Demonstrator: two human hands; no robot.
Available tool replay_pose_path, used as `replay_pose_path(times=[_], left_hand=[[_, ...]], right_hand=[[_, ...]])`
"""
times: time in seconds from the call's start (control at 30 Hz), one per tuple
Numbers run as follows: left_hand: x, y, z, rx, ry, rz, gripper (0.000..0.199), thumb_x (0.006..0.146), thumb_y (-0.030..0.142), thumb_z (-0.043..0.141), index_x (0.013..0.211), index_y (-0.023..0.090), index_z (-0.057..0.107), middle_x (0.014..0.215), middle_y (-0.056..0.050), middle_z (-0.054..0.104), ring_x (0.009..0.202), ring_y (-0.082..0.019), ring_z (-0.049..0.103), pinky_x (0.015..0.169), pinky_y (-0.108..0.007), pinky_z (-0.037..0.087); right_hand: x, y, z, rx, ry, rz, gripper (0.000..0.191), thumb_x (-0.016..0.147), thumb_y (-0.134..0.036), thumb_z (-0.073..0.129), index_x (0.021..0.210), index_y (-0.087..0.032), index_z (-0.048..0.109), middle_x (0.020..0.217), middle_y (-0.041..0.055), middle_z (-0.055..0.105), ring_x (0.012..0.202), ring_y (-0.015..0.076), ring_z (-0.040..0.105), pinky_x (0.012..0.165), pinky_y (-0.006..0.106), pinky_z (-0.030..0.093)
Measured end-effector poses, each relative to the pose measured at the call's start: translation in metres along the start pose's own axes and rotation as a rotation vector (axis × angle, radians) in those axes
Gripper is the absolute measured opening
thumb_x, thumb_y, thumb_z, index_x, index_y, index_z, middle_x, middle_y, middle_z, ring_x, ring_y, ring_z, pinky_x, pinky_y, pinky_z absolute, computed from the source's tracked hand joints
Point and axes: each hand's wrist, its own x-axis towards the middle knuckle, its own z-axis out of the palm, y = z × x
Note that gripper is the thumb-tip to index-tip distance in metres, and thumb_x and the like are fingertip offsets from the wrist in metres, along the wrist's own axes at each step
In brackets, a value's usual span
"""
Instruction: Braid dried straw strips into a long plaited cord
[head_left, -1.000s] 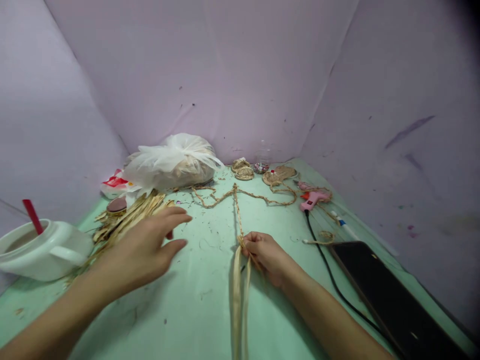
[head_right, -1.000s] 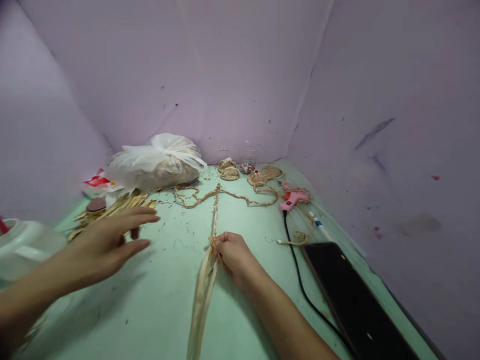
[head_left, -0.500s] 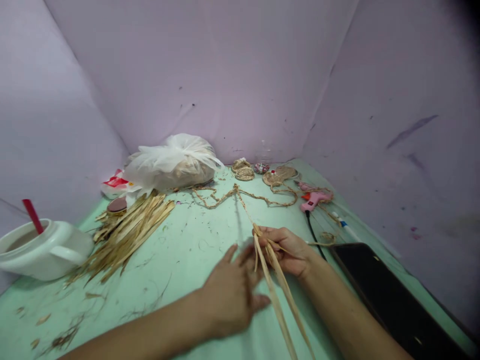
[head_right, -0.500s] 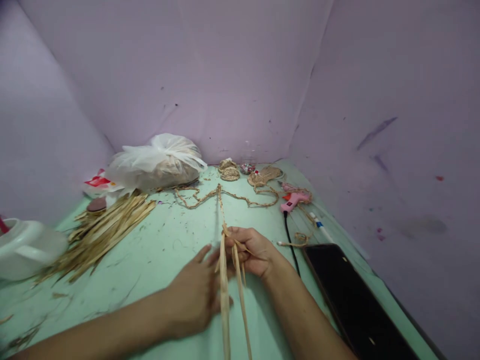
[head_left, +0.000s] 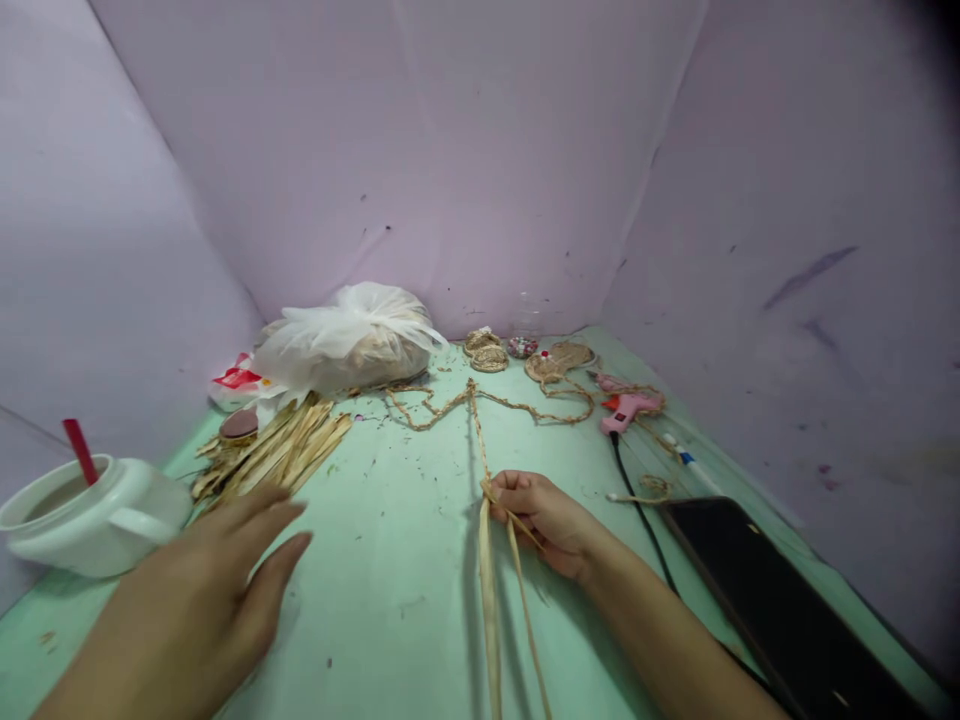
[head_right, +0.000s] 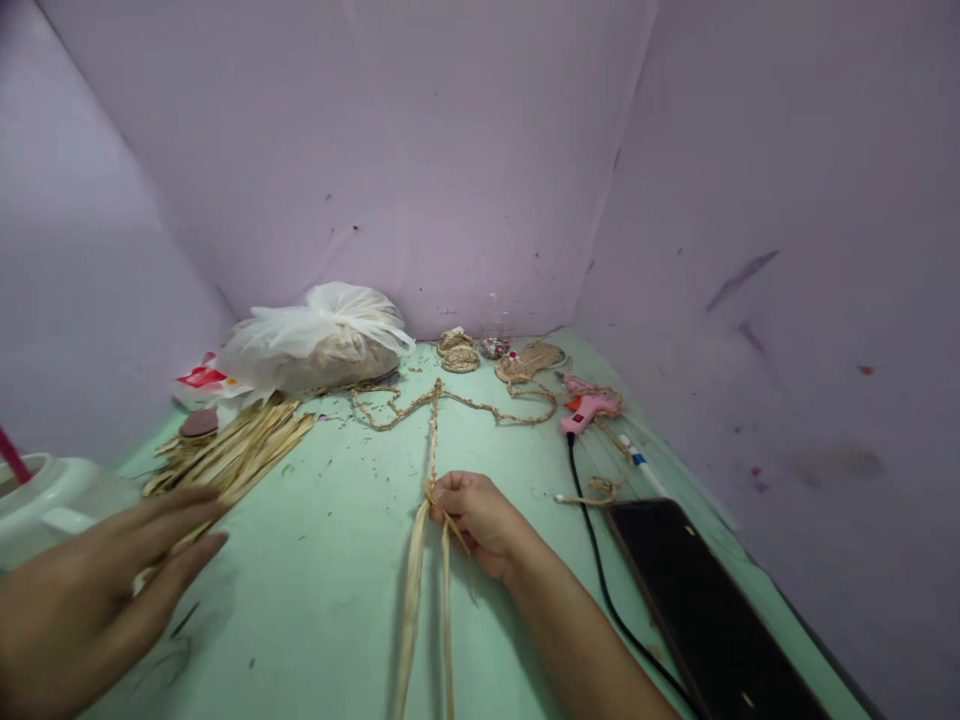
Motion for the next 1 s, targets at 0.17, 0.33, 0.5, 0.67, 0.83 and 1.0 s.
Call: replay_pose_path(times=[0.17, 0.33, 0.5, 0.67, 0.83, 1.0], left_hand=[[0.050, 0.095, 0.033, -0.944, -0.699, -0.375, 0.058, 0.067, 0.031, 0.051, 0.121, 0.016, 0.039, 0.074, -0.006, 0.060, 0.042, -0.010, 0.049, 0.038, -0.023, 0.035], [0.066, 0.119, 0.080, -1.353, -1.005, -0.501, 0.031, 0.062, 0.014, 0.053, 0.093, 0.008, 0.051, 0.062, -0.003, 0.055, 0.042, -0.009, 0.052, 0.041, -0.021, 0.042], [0.071, 0.099, 0.094, -1.338, -1.003, -0.438, 0.011, 0.059, 0.015, 0.059, 0.067, 0.009, 0.054, 0.048, 0.001, 0.052, 0.036, -0.006, 0.046, 0.034, -0.016, 0.037], [0.069, 0.096, 0.096, -1.263, -0.878, -0.373, 0.015, 0.057, 0.021, 0.062, 0.057, 0.012, 0.049, 0.041, 0.001, 0.050, 0.032, -0.007, 0.043, 0.030, -0.017, 0.033], [0.064, 0.100, 0.101, -1.246, -0.824, -0.413, 0.012, 0.057, 0.021, 0.057, 0.055, 0.014, 0.048, 0.038, 0.004, 0.046, 0.028, -0.005, 0.035, 0.027, -0.016, 0.025], [0.063, 0.101, 0.104, -1.201, -0.780, -0.436, 0.008, 0.055, 0.018, 0.054, 0.055, 0.015, 0.047, 0.036, 0.006, 0.041, 0.027, -0.003, 0.028, 0.026, -0.016, 0.015]], right_hand=[[-0.001, 0.002, 0.004, -0.064, 0.025, -0.065, 0.010, 0.056, -0.020, 0.054, 0.061, -0.016, 0.046, 0.045, -0.0069, 0.043, 0.035, 0.0029, 0.026, 0.038, 0.019, 0.017], [0.004, 0.003, 0.003, -0.112, 0.049, -0.112, 0.006, 0.059, -0.018, 0.050, 0.062, -0.017, 0.046, 0.044, -0.0059, 0.045, 0.036, 0.0044, 0.032, 0.039, 0.019, 0.020], [0.009, 0.007, -0.005, -0.399, 0.083, -0.291, 0.005, 0.064, -0.017, 0.050, 0.060, -0.016, 0.047, 0.047, -0.0043, 0.048, 0.042, 0.0060, 0.036, 0.042, 0.019, 0.024], [0.006, 0.007, -0.006, -0.671, 0.128, -0.426, 0.006, 0.068, -0.018, 0.047, 0.062, -0.017, 0.048, 0.051, -0.0037, 0.047, 0.048, 0.0084, 0.039, 0.046, 0.020, 0.028], [0.004, 0.008, -0.007, -0.772, 0.135, -0.478, 0.007, 0.069, -0.018, 0.045, 0.064, -0.018, 0.049, 0.054, -0.0025, 0.049, 0.051, 0.0093, 0.041, 0.047, 0.020, 0.028], [0.007, 0.012, -0.006, -0.661, 0.110, -0.405, 0.006, 0.068, -0.017, 0.044, 0.063, -0.017, 0.047, 0.052, -0.0025, 0.050, 0.048, 0.0086, 0.041, 0.045, 0.020, 0.029]])
